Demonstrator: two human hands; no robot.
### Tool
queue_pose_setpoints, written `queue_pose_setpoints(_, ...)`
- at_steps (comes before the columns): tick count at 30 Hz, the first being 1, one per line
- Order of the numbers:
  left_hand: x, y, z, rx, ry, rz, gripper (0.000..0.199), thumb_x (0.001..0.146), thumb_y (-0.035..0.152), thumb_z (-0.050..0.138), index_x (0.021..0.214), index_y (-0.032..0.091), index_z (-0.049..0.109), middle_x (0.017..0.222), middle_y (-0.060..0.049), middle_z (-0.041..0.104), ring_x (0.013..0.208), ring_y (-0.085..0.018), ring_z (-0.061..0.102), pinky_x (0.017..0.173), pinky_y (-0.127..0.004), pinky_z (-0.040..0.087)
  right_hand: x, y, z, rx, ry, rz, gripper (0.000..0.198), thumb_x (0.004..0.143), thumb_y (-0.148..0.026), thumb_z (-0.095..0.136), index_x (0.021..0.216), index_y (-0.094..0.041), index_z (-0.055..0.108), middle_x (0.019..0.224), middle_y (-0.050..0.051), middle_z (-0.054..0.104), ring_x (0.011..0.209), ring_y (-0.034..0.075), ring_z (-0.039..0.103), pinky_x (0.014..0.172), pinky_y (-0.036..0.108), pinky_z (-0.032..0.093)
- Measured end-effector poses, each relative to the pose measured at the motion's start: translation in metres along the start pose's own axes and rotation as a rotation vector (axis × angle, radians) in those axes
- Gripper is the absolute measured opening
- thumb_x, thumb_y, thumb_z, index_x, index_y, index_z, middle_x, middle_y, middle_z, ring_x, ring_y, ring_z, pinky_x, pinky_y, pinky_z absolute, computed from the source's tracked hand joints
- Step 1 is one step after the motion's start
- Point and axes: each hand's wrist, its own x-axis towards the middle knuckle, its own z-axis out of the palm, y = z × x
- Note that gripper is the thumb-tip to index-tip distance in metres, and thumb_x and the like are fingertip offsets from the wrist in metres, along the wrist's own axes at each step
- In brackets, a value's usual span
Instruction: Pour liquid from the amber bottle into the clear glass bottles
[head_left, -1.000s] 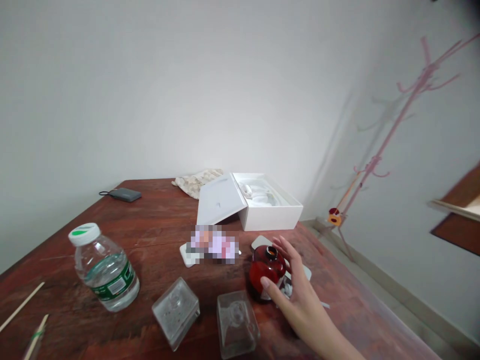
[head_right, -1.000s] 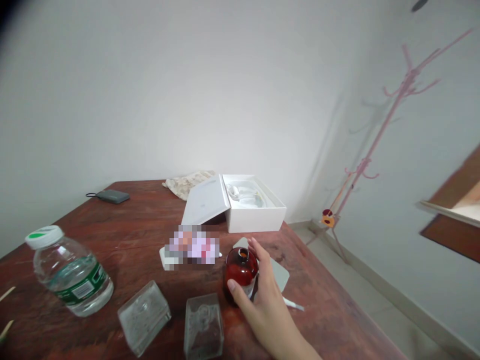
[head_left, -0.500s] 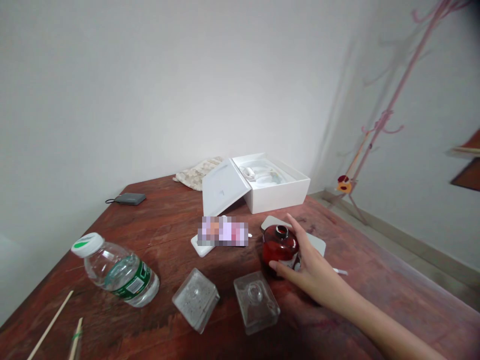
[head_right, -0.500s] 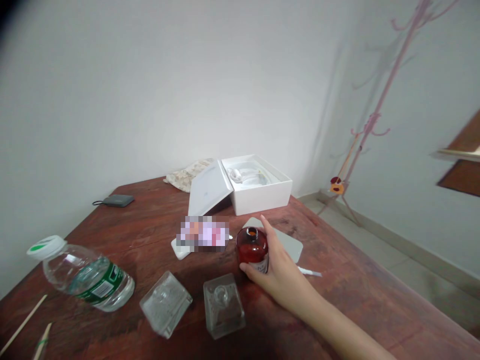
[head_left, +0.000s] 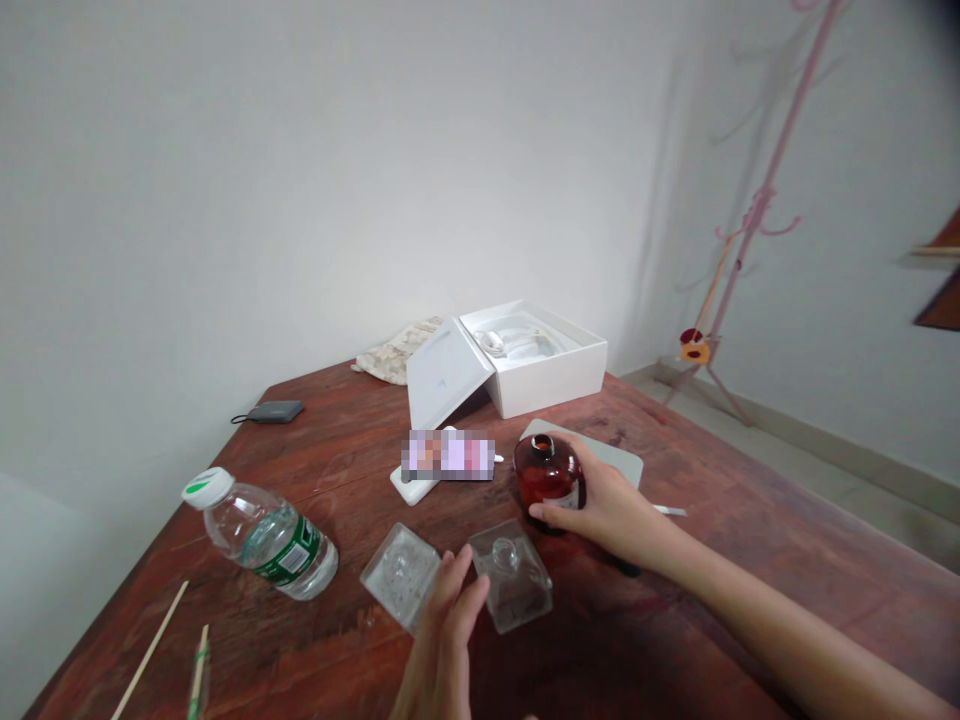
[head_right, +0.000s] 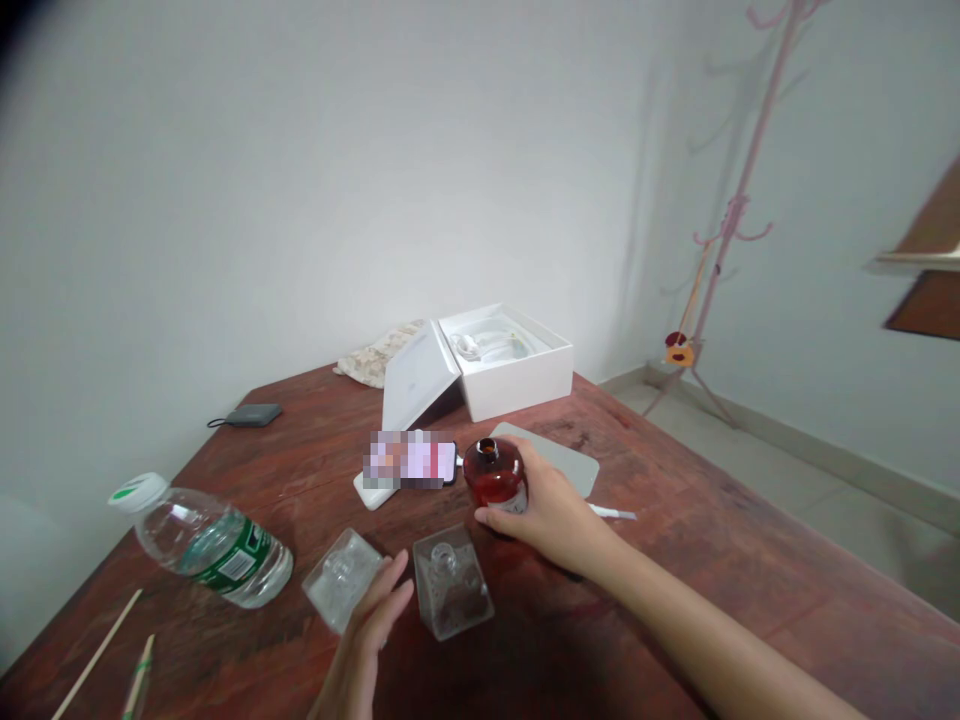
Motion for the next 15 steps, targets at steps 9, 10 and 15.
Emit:
queue_pose_setpoints(9,0.002,0.000,0.020,-0.135,-0.075,-0.078,0.092,0.091,0.005,0.065,0.169,0.035,0.025,0.180,-0.009,0.022,0.163,-0.037,0.026,0.129,-0.055,0.040,-0.002,-0.003,0.003,0.028,0.006,-0.033,0.068,0.076,-0.037,0.084,0.137,-0.022,0.058,0.136,0.013,0.074,0.122,0.037,0.074,0.108,0.052,0.057)
queue_pose_setpoints(10,-0.001,0.000,0.021,-0.138,-0.088,-0.063,0.099,0.087,0.002,0.067,0.170,0.034,0.021,0.181,-0.011,0.017,0.164,-0.038,0.023,0.129,-0.057,0.038,-0.002,-0.003,0.003,0.026,0.003,-0.032,0.068,0.077,-0.038,0.084,0.138,-0.023,0.057,0.139,0.014,0.072,0.125,0.037,0.073,0.109,0.052,0.056)
queue_pose_setpoints(15,0.006,-0.008,0.024,-0.127,-0.112,-0.006,0.113,0.084,-0.003,0.064,0.171,0.035,0.003,0.182,-0.015,0.002,0.166,-0.040,0.015,0.130,-0.062,0.033,-0.004,-0.001,0.004,0.004,0.008,-0.033,0.068,0.080,-0.038,0.083,0.140,-0.023,0.055,0.145,0.015,0.069,0.131,0.038,0.069,0.113,0.055,0.054)
